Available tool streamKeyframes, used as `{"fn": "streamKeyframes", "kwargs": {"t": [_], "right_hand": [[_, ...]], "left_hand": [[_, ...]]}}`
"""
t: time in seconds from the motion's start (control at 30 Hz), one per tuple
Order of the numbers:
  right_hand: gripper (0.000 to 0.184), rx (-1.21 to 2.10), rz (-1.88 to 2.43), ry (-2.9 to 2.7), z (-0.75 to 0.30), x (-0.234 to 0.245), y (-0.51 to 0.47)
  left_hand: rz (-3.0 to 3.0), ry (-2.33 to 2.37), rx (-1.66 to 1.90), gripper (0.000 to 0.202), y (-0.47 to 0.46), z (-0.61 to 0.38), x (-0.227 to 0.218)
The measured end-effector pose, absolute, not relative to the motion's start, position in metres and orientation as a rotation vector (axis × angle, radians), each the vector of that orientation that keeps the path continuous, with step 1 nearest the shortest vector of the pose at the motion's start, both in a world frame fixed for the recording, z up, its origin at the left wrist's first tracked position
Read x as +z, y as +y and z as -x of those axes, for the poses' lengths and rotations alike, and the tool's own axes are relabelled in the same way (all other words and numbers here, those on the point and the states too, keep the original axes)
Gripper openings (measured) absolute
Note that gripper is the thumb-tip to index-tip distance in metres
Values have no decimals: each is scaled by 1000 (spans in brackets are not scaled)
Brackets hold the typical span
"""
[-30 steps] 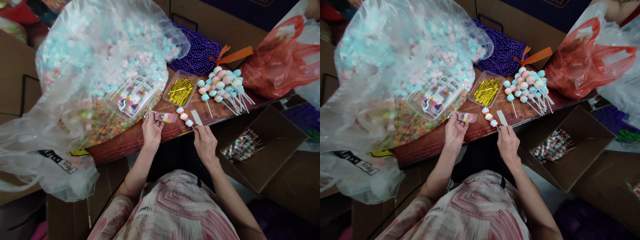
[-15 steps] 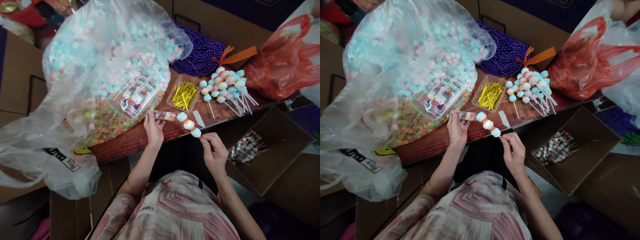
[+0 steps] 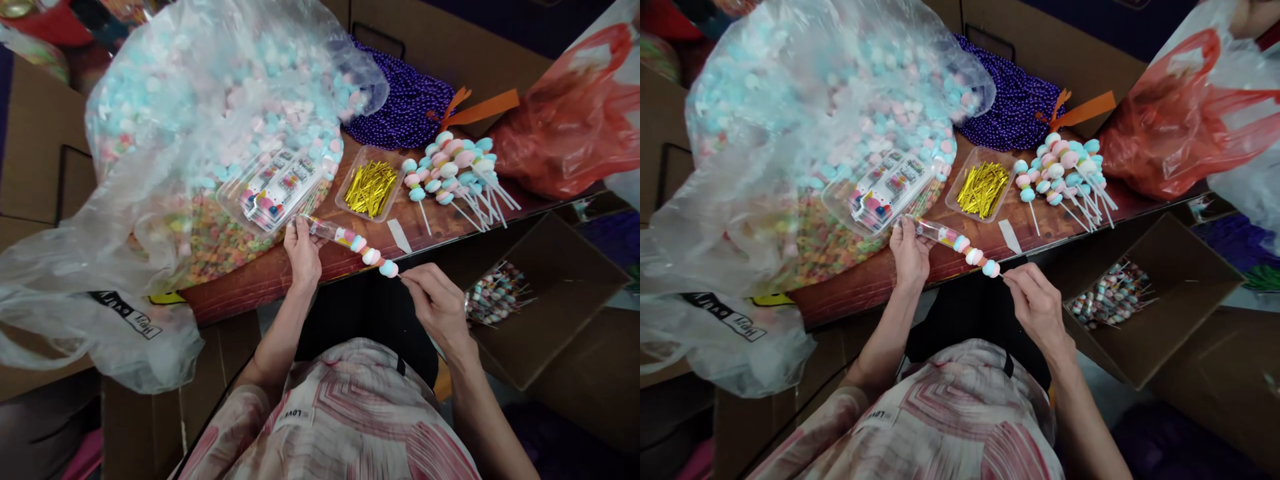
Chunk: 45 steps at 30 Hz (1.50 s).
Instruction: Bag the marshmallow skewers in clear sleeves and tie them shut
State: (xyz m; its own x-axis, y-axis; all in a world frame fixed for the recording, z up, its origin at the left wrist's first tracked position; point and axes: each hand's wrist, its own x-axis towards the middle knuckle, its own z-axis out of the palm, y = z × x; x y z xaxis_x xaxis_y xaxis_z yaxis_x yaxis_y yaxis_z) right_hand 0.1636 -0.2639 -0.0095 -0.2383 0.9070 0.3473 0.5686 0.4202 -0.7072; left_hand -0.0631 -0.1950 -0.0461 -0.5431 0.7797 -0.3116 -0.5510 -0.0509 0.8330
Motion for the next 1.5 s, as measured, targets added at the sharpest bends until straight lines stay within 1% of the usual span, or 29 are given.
{"fn": "streamKeyframes", "kwargs": {"t": [0.1,0.37,0.5,0.77,0.93,1.07,1.13,1.2,1.3,1.5], "right_hand": [[13,559,1258,-1920,-165,-8,-263],[13,473,1253,-1907,-163,-7,-265],[11,468,1285,-1931,-165,-7,-265],[10,552,1309,-1906,-165,-9,-267],[9,527,1373,-1793,-166,-13,-268],[7,553,1414,-1642,-162,-18,-273],[9,658,1440,-1493,-157,-22,-276],[13,869,1424,-1306,-149,-25,-280],[15,1191,1287,-1077,-133,-25,-279],[19,1461,1131,-923,-103,-10,-259]], "left_hand": [[-315,1252,1763,41,-195,64,-47],[-435,1288,1758,31,-196,66,-53],[-509,1294,1760,33,-196,67,-56],[-435,1293,1722,32,-196,65,-52],[-375,1334,1738,31,-196,65,-54],[-337,1339,1752,35,-196,62,-54],[-323,1343,1749,38,-196,59,-54],[-321,1341,1757,40,-196,56,-54],[-360,1322,1808,42,-199,50,-55],[-593,1472,1849,39,-208,47,-57]]}}
